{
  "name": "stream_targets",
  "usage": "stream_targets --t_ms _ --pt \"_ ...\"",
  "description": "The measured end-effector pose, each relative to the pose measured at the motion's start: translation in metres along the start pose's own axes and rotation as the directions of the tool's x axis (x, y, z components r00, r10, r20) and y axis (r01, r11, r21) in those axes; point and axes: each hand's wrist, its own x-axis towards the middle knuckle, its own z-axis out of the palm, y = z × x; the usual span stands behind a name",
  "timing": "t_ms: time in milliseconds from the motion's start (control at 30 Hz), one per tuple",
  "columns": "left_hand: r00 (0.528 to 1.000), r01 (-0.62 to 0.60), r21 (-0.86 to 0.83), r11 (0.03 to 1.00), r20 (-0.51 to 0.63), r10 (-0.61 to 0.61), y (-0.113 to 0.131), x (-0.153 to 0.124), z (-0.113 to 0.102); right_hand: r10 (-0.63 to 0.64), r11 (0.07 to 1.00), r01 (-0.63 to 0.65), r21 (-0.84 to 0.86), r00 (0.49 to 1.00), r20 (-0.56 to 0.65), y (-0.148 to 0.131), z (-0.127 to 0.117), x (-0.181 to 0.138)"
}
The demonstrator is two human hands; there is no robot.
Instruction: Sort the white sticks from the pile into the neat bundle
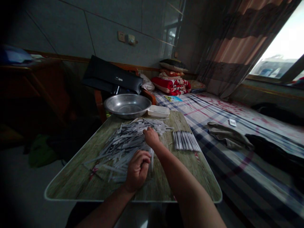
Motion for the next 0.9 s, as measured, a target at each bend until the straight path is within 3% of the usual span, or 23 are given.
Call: stream_targets --t_ms 233,333,400,500,567,633,767,900 --pt "1.0 0.013 -0.001 1.0 0.024 -0.013 0.001 0.001 0.0 -0.04 0.969 0.059 0.239 0.996 -0.085 0.022 -0.006 -0.008" --pt "0.998 0.05 -0.026 0.998 0.051 -0.049 0.0 0.0 0.0 0.012 0.921 0.042 0.388 0.991 -0.136 0.035 -0.012 -0.021" --pt "0.992 0.111 -0.056 0.992 0.071 -0.107 0.0 0.0 0.001 0.121 0.771 0.027 0.636 0.975 -0.187 0.043 -0.016 -0.034" --pt "0.96 0.279 -0.131 0.951 0.081 -0.27 0.0 0.001 0.004 0.276 0.369 0.039 0.929 0.949 -0.149 0.045 -0.023 -0.058" --pt "0.907 0.42 -0.221 0.88 0.066 -0.416 0.001 0.002 0.007 0.257 0.156 0.078 0.985 0.959 -0.117 0.04 -0.028 -0.073" --pt "0.844 0.52 -0.33 0.788 0.053 -0.534 0.001 0.004 0.01 0.153 0.026 0.095 0.995 0.983 -0.098 0.03 -0.031 -0.086" --pt "0.778 0.552 -0.471 0.688 -0.005 -0.628 -0.003 0.005 0.011 -0.028 -0.054 0.09 0.995 0.995 -0.092 0.016 -0.031 -0.098" --pt "0.74 0.537 -0.498 0.681 -0.109 -0.663 -0.01 0.006 0.007 -0.116 0.008 0.072 0.997 0.991 -0.071 0.02 -0.025 -0.098"
